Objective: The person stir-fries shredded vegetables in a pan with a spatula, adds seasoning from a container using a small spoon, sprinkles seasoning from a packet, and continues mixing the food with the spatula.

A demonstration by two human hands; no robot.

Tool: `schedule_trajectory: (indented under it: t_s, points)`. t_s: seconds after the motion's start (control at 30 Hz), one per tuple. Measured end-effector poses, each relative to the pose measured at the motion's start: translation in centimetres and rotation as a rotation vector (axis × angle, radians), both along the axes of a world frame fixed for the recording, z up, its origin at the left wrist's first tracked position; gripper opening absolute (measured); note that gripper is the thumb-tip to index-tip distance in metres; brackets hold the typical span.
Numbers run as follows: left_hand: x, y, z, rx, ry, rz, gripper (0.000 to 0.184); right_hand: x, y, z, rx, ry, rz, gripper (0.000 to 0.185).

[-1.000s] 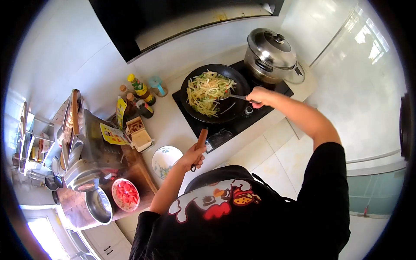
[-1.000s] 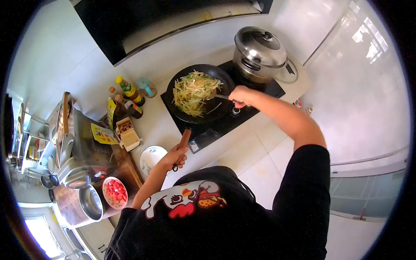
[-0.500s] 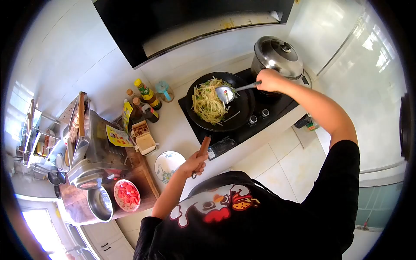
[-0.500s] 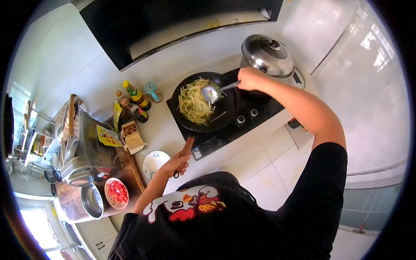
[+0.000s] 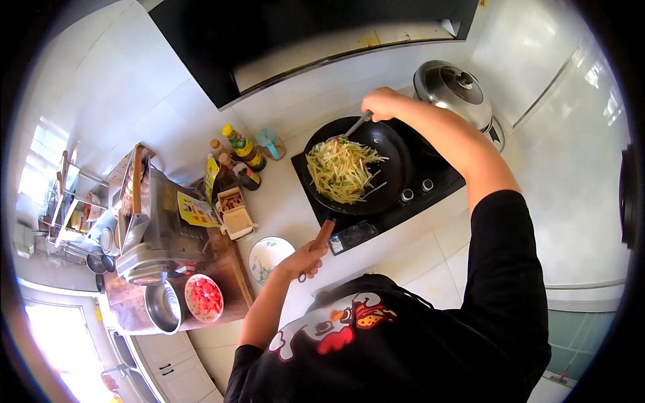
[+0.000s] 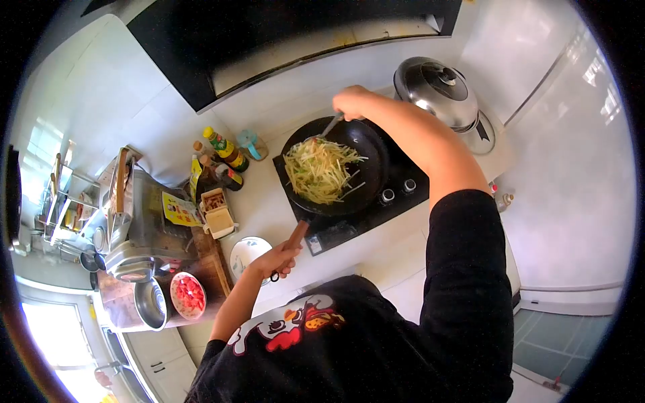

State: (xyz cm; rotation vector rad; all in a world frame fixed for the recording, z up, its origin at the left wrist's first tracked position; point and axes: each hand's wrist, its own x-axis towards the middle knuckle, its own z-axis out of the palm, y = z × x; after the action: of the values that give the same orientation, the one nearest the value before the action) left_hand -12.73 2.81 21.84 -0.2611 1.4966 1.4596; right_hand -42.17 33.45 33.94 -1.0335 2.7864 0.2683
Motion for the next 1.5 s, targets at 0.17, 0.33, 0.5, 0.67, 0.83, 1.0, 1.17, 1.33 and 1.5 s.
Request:
schedule_trajectory:
  t_s: [0.17, 0.33, 0.5, 0.67, 0.83, 1.0, 1.17, 1.33, 1.5]
  points:
    - [-0.1, -0.6, -0.2, 0.019, -0.009, 0.01, 0.042, 4.9, -4.5, 5.5, 0.118, 0.056, 0.185, 0.014]
    - [-0.3, -1.0, -0.5, 0.034, -0.018, 0.013, 0.04, 10.3, -4.9, 6.3, 0.223, 0.205, 0.259, 0.009]
    - [-0.4, -1.4, -1.1, 0.073, -0.013, 0.001, 0.039, 16.2, -4.1, 8.6, 0.197, 0.215, 0.133, 0.013]
    - [-0.4, -1.4, -1.7, 0.079, -0.009, -0.001, 0.04, 16.1, -4.3, 2.3, 0.16, 0.227, -0.046, 0.014]
    - [-0.3, -1.4, -2.1, 0.092, -0.011, 0.009, 0.037, 14.7, -4.2, 3.4, 0.114, 0.254, -0.225, 0.014]
    - [-0.1, -1.2, -2.5, 0.117, -0.008, 0.026, 0.038, 16.5, -4.6, -1.0, 0.07, 0.225, -0.194, 0.017]
    - [0.0, -1.1, -2.3, 0.11, -0.011, 0.031, 0.038, 19.2, -6.4, 7.8, 0.129, 0.13, -0.196, 0.013]
    - [0.3, -1.2, -2.5, 0.185, -0.005, 0.047, 0.041, 20.3, -6.3, 6.1, 0.174, 0.042, -0.16, 0.012]
    - [0.5, -1.0, -2.0, 0.133, 0.019, 0.063, 0.04, 16.4, -4.0, 4.3, 0.146, 0.158, -0.306, 0.014]
